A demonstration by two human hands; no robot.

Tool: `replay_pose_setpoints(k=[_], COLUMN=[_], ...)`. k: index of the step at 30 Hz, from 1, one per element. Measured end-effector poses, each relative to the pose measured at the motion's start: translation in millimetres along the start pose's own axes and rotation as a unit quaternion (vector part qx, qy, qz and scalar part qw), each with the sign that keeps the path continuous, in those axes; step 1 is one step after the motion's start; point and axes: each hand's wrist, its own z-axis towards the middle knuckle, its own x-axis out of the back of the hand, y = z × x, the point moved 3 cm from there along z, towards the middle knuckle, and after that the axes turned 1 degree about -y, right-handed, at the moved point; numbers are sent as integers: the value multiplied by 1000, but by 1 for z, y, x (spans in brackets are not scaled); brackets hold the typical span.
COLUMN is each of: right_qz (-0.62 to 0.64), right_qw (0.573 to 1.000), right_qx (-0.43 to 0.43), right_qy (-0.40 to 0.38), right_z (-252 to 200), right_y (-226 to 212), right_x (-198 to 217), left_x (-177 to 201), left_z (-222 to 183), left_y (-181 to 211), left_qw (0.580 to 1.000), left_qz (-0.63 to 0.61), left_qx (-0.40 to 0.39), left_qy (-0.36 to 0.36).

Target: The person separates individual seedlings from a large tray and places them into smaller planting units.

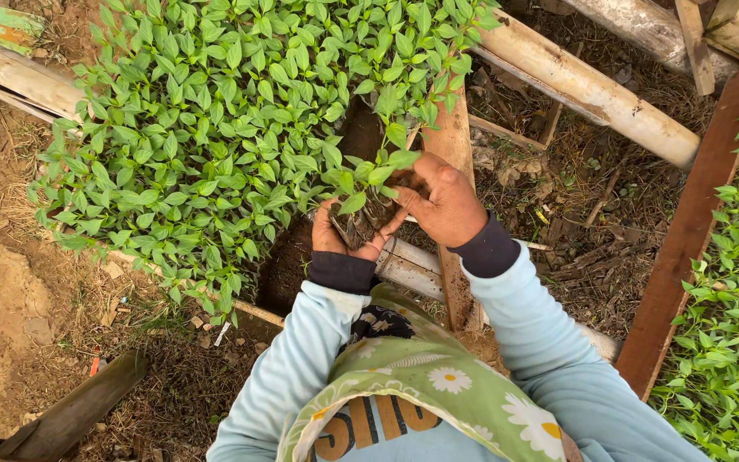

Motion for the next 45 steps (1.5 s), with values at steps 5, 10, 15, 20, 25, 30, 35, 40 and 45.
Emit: replay_pose_setpoints(k=[5,10,15,20,25,30,35,40,45], right_qz=[-150,-185,-233,-249,-234,-157,-104,-81,17], right_qw=[984,977,960,944,929,928,889,859,821], right_qx=[-85,-98,-149,-161,-205,-228,-290,-291,-253], right_qy=[38,41,55,147,201,250,339,413,511], right_z=[-2,-15,-54,-106,-173,-232,-320,-396,-474], right_y=[13,-12,-26,-47,-64,-99,-73,-93,-152], right_x=[5,-2,-20,-50,-81,-115,-130,-127,-123], left_x=[-19,19,30,38,53,135,166,165,201], left_z=[-30,-19,-42,-93,-128,-121,-151,-174,-186], left_y=[-35,-4,-4,-19,-20,-12,-67,-126,-204], left_qw=[985,971,968,934,867,832,813,712,660], left_qz=[154,213,140,168,299,274,168,273,405], left_qx=[-67,15,184,294,363,454,510,609,631], left_qy=[-28,-112,-97,-114,-164,-161,-226,-220,-53])
